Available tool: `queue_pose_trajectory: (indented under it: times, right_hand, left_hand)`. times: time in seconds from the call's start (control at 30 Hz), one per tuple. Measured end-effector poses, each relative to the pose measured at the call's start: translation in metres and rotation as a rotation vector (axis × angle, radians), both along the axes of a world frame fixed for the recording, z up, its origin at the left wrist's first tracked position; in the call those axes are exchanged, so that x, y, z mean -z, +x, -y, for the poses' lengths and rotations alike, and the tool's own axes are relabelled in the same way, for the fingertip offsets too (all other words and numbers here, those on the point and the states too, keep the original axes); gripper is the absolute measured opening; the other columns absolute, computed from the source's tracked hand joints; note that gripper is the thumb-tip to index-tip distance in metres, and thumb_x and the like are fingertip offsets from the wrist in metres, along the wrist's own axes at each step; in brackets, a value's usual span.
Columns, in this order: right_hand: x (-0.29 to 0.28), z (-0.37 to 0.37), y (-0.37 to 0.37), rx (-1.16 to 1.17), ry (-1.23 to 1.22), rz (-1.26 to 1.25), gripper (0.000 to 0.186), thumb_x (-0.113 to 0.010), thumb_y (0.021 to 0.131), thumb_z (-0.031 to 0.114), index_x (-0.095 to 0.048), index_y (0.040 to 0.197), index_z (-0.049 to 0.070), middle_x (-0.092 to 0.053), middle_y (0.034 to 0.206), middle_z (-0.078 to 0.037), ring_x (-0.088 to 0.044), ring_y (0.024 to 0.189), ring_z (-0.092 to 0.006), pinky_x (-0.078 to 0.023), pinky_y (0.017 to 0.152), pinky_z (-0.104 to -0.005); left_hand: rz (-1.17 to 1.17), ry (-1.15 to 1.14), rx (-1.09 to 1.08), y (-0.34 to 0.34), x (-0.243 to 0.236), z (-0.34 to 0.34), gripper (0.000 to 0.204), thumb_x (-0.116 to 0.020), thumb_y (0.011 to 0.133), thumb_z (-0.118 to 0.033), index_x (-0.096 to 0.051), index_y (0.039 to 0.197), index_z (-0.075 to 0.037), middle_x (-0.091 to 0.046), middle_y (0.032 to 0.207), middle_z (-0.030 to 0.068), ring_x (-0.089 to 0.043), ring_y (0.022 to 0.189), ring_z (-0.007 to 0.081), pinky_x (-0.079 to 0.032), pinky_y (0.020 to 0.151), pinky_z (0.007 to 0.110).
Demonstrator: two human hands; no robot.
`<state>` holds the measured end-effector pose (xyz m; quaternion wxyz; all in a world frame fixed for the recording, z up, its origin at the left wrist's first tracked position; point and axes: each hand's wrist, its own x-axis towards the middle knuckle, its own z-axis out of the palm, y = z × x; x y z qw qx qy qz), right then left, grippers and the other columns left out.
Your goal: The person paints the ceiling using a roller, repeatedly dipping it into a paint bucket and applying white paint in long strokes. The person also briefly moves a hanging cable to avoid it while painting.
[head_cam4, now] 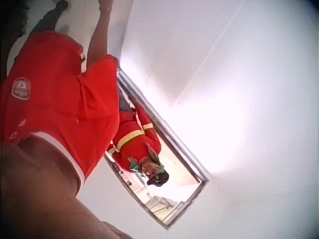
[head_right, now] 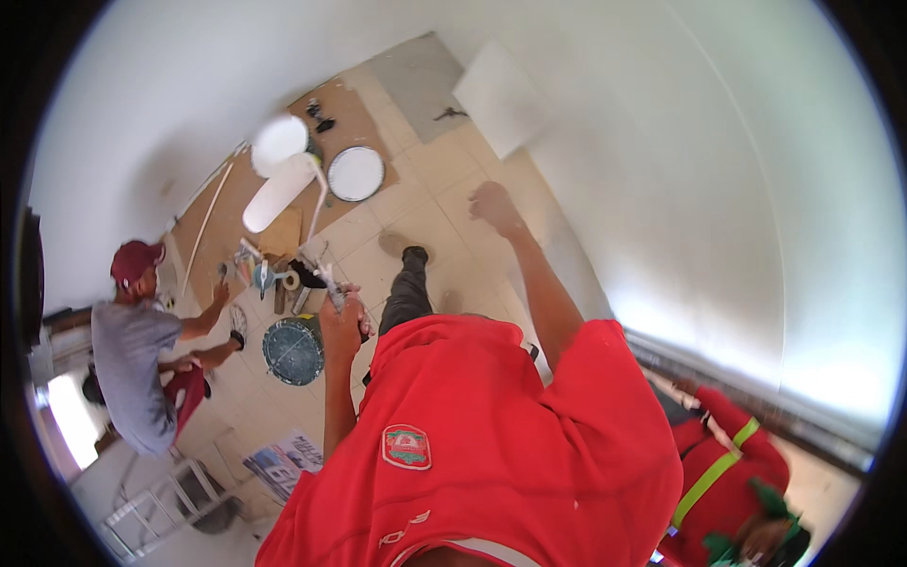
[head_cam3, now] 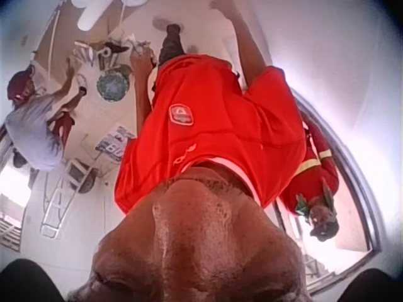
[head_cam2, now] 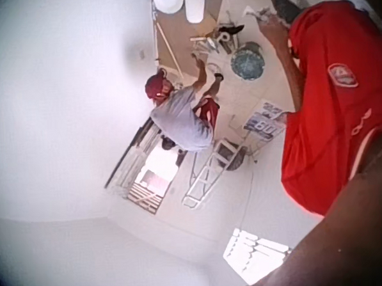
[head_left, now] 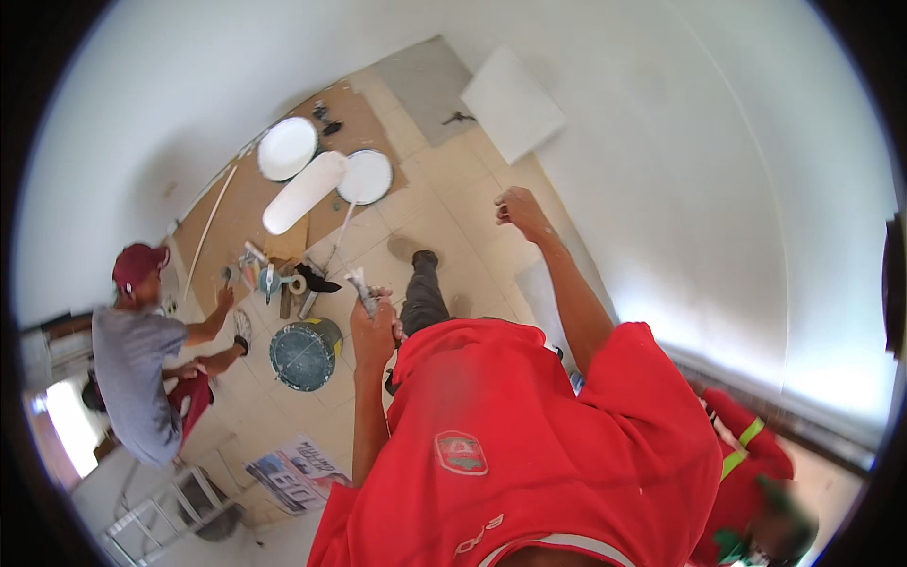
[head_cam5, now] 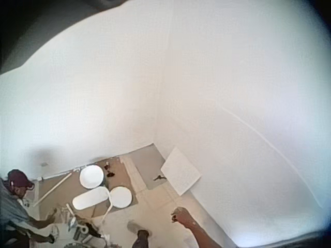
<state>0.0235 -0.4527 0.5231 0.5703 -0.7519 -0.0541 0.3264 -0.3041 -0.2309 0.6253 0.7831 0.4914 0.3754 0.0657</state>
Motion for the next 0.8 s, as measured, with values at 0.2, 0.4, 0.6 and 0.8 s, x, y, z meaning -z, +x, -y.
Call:
queue_pose_trajectory:
  times: [0.2,0.4,0.6,0.8]
  right_hand:
    - [0.011,0.017,0.157,-0.380,-0.429,0.487,0.049,-0.048,0.107,0.049,-0.062,0.089,0.006,-0.062,0.076,-0.005,-0.060,0.068,-0.0155,-0.053,0.065,-0.0320]
    - [-0.028,-0.027,0.221,-0.179,-0.522,0.244,0.075,-0.036,0.108,0.059,-0.070,0.081,-0.002,-0.065,0.066,-0.010,-0.064,0.064,-0.0184,-0.055,0.061,-0.0326]
    - [-0.114,-0.096,0.321,-0.798,-0.746,-0.212,0.039,-0.054,0.107,0.037,-0.062,0.125,0.004,-0.073,0.094,-0.009,-0.068,0.067,-0.0183,-0.055,0.057,-0.0299]
    - [-0.467,-0.202,0.374,-0.249,0.010,1.171,0.043,-0.046,0.104,0.024,-0.058,0.137,0.000,-0.064,0.132,-0.013,-0.061,0.114,-0.0232,-0.044,0.104,-0.0375]
  left_hand:
    - [-0.069,0.164,0.014,0.089,0.003,-0.070,0.027,-0.059,0.103,-0.028,-0.061,0.112,-0.002,-0.051,0.065,-0.0007,-0.052,0.049,0.0115,-0.046,0.045,0.030]
    - [-0.053,-0.003,-0.072,0.147,-0.046,-0.128,0.025,-0.057,0.103,-0.028,-0.053,0.103,-0.004,-0.053,0.067,0.0020,-0.052,0.052,0.0122,-0.047,0.049,0.031]
    - [-0.132,0.162,-0.016,0.194,-0.053,-0.166,0.026,-0.056,0.103,-0.026,-0.054,0.103,0.000,-0.054,0.066,0.0040,-0.053,0.052,0.0137,-0.046,0.050,0.032]
    - [-0.192,0.097,-0.094,0.246,-0.051,-0.174,0.026,-0.054,0.103,-0.022,-0.058,0.112,0.001,-0.055,0.066,0.0032,-0.054,0.051,0.0135,-0.046,0.048,0.031]
